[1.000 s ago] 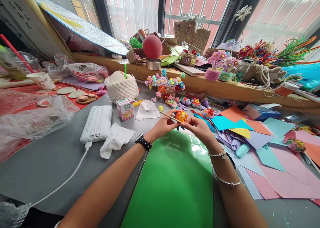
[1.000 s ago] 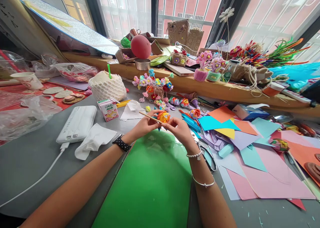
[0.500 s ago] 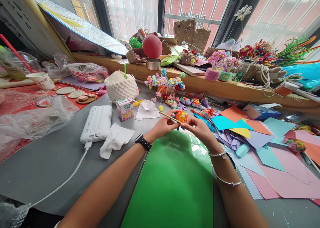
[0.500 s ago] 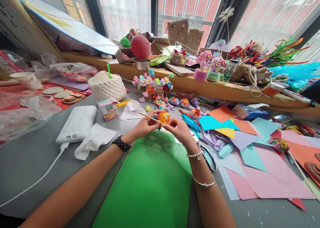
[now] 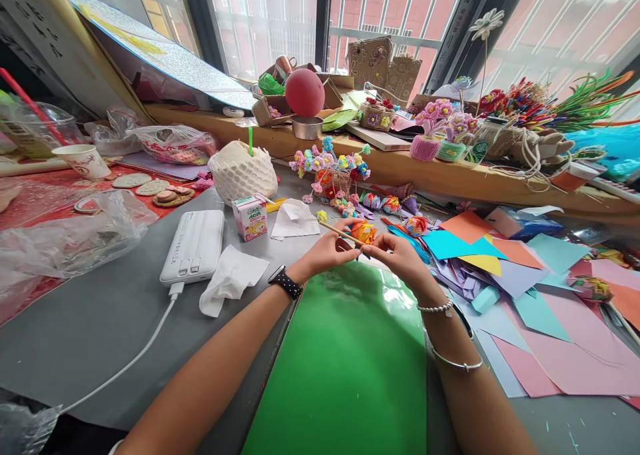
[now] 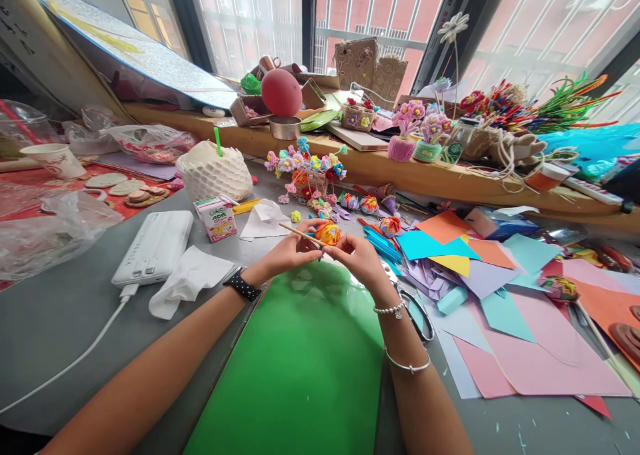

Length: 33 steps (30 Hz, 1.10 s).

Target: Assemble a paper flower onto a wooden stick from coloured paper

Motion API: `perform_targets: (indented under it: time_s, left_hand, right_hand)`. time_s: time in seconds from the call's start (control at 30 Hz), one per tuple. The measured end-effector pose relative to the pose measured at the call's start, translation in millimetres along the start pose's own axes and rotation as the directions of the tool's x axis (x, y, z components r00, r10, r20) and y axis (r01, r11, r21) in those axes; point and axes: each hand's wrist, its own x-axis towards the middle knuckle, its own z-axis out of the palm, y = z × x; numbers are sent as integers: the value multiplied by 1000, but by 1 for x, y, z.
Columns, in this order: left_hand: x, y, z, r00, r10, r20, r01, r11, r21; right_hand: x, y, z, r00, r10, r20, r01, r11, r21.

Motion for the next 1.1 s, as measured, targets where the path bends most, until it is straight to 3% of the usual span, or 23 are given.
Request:
perform_targets:
  time_s: [1.1]
  left_hand:
    - [0, 0, 1, 999, -30, -18, 31, 999, 38]
  right_hand:
    - [-1, -2, 1, 999, 14, -39, -15, 1000, -12]
